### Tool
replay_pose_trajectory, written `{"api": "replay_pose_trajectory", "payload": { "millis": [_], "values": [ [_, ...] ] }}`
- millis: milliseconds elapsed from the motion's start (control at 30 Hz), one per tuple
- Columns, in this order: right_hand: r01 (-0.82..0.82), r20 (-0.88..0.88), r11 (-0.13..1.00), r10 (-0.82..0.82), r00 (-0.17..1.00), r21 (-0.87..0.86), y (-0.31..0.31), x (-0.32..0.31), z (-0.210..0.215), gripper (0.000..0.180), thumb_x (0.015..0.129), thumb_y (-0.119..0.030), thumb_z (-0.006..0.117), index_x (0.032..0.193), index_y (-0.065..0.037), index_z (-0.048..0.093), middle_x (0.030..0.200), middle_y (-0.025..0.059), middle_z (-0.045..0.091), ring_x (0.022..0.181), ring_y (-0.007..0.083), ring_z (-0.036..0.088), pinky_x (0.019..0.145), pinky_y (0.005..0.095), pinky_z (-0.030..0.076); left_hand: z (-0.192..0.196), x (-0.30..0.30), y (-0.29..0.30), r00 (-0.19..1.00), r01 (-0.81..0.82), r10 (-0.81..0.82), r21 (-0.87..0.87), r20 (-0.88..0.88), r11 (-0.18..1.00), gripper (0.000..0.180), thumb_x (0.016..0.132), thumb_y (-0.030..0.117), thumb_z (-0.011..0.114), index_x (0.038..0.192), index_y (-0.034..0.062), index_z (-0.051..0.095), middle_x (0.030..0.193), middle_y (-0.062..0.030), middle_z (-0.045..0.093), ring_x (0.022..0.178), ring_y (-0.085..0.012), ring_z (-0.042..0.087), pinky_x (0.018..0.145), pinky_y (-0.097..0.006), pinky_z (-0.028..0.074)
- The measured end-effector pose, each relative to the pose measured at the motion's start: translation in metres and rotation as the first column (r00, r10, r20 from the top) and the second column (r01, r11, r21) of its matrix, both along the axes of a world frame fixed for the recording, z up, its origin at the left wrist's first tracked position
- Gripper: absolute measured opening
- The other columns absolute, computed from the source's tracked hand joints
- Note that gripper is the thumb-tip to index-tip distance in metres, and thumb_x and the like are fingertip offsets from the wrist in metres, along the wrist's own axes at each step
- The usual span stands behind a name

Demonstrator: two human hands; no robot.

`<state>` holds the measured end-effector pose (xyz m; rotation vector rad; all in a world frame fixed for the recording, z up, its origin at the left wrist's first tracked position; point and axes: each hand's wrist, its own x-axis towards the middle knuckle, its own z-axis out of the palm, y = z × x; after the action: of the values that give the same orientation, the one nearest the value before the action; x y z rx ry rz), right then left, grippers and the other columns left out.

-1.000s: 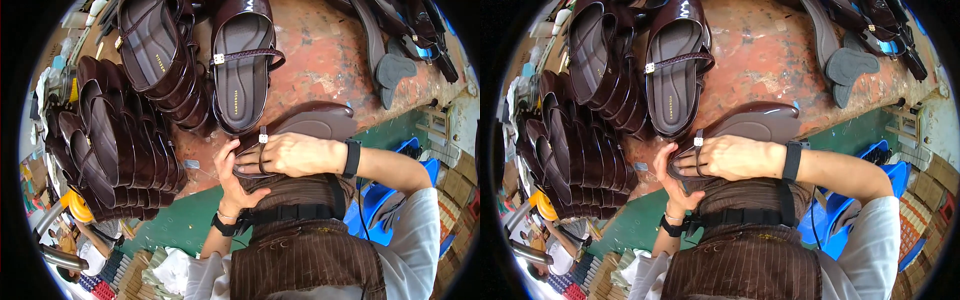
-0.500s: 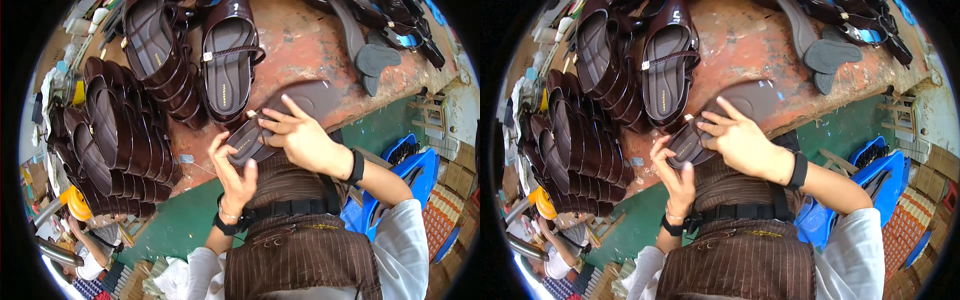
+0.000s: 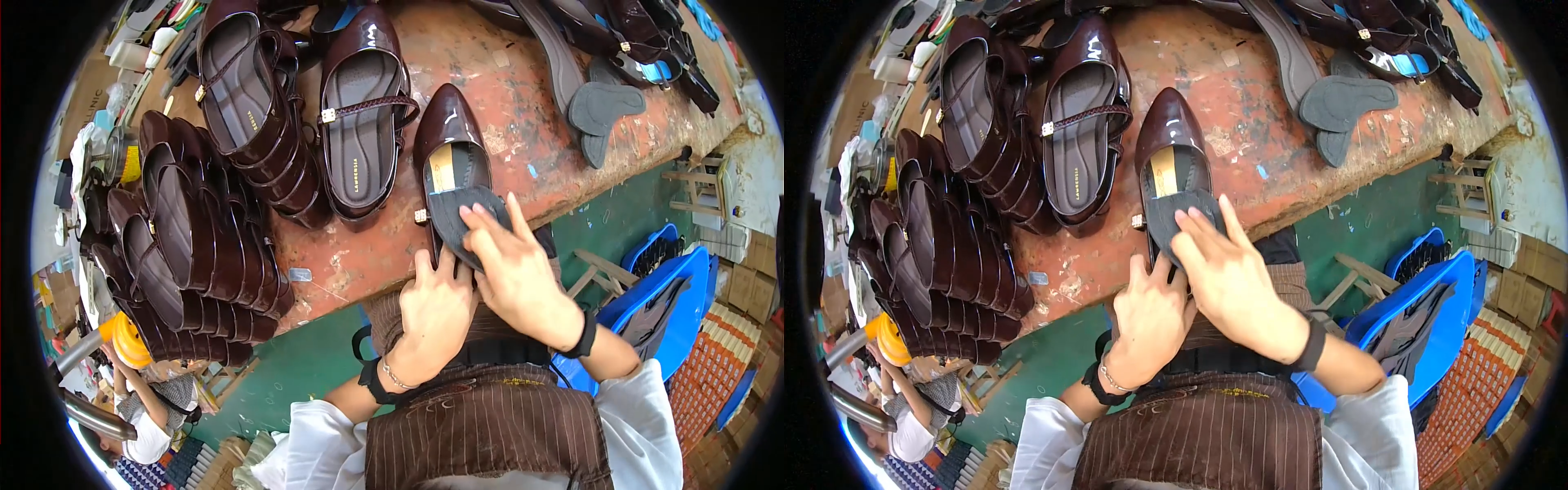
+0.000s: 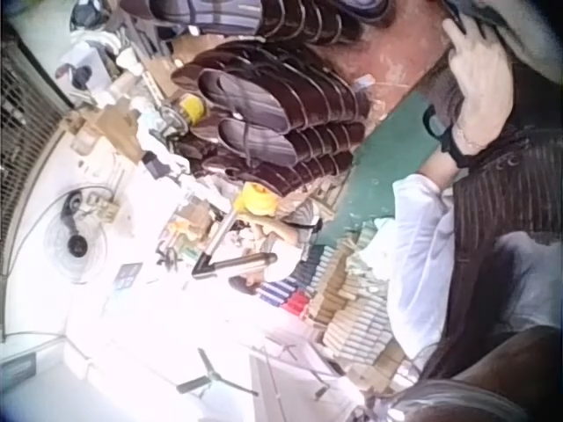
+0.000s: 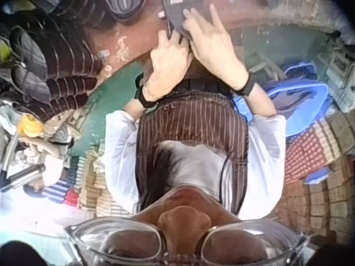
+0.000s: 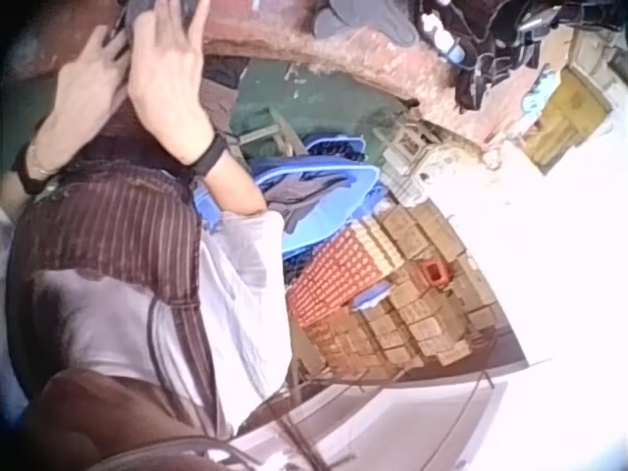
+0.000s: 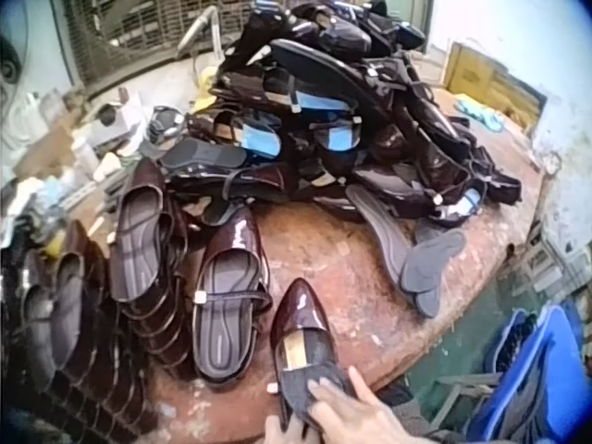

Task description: The worker is assembling footwear by inserting insoles into finished shoe uppers and then inspecting and stacking them.

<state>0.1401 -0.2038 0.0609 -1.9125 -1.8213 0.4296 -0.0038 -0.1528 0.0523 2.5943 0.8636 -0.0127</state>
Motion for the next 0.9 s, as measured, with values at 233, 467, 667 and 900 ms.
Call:
{"api": "replay_pose_trajectory", "payload": {
  "millis": [233, 467, 667, 900],
  "values": [
    [0.056, 0.253, 0.998, -0.063, 0.965, 0.035, 0.083, 0.009, -0.035, 0.035, 0.081, -0.008, 0.058, 0.113, 0.006, 0.058, 0.106, 0.0203, 0.065, 0.109, 0.0338, 0.064, 0.118, 0.0503, 0.029, 0.002, 0.002, 0.008, 0.999, 0.040, -0.039, 0.057, -0.013, 0.998, 0.044, 0.080, 0.033, 0.076, 0.113, 0.0045, 0.069, 0.133, -0.0117, 0.058, 0.095, -0.0266, 0.057, 0.057, -0.034, 0.057],
    [0.119, 0.271, 0.980, -0.160, 0.949, 0.159, 0.059, 0.008, -0.040, 0.033, 0.079, -0.007, 0.061, 0.109, 0.007, 0.058, 0.101, 0.0199, 0.061, 0.105, 0.0367, 0.061, 0.118, 0.0517, 0.029, 0.003, 0.007, 0.007, 0.999, 0.047, -0.046, 0.037, -0.024, 0.998, 0.049, 0.078, 0.028, 0.078, 0.119, 0.0045, 0.067, 0.139, -0.0144, 0.056, 0.098, -0.0283, 0.057, 0.065, -0.034, 0.058],
    [0.135, 0.329, 0.990, -0.143, 0.933, 0.049, 0.056, 0.002, -0.042, 0.057, 0.084, -0.006, 0.051, 0.134, 0.020, 0.042, 0.132, 0.0359, 0.050, 0.129, 0.0473, 0.048, 0.118, 0.0552, 0.026, 0.002, 0.003, 0.014, 0.998, 0.054, -0.054, -0.028, -0.019, 0.998, 0.052, 0.076, 0.029, 0.078, 0.121, 0.0031, 0.068, 0.137, -0.0158, 0.057, 0.099, -0.0275, 0.055, 0.069, -0.034, 0.058],
    [0.108, 0.306, 0.891, 0.037, 0.951, -0.441, 0.095, 0.010, -0.019, 0.058, 0.085, -0.011, 0.051, 0.133, 0.022, 0.041, 0.129, 0.0357, 0.054, 0.126, 0.0417, 0.053, 0.119, 0.0501, 0.027, 0.002, 0.007, 0.012, 0.996, 0.003, -0.008, 0.054, 0.087, 0.999, 0.034, 0.075, 0.027, 0.079, 0.099, 0.0031, 0.074, 0.109, -0.0115, 0.064, 0.093, -0.0293, 0.057, 0.061, -0.036, 0.056]
  ]
}}
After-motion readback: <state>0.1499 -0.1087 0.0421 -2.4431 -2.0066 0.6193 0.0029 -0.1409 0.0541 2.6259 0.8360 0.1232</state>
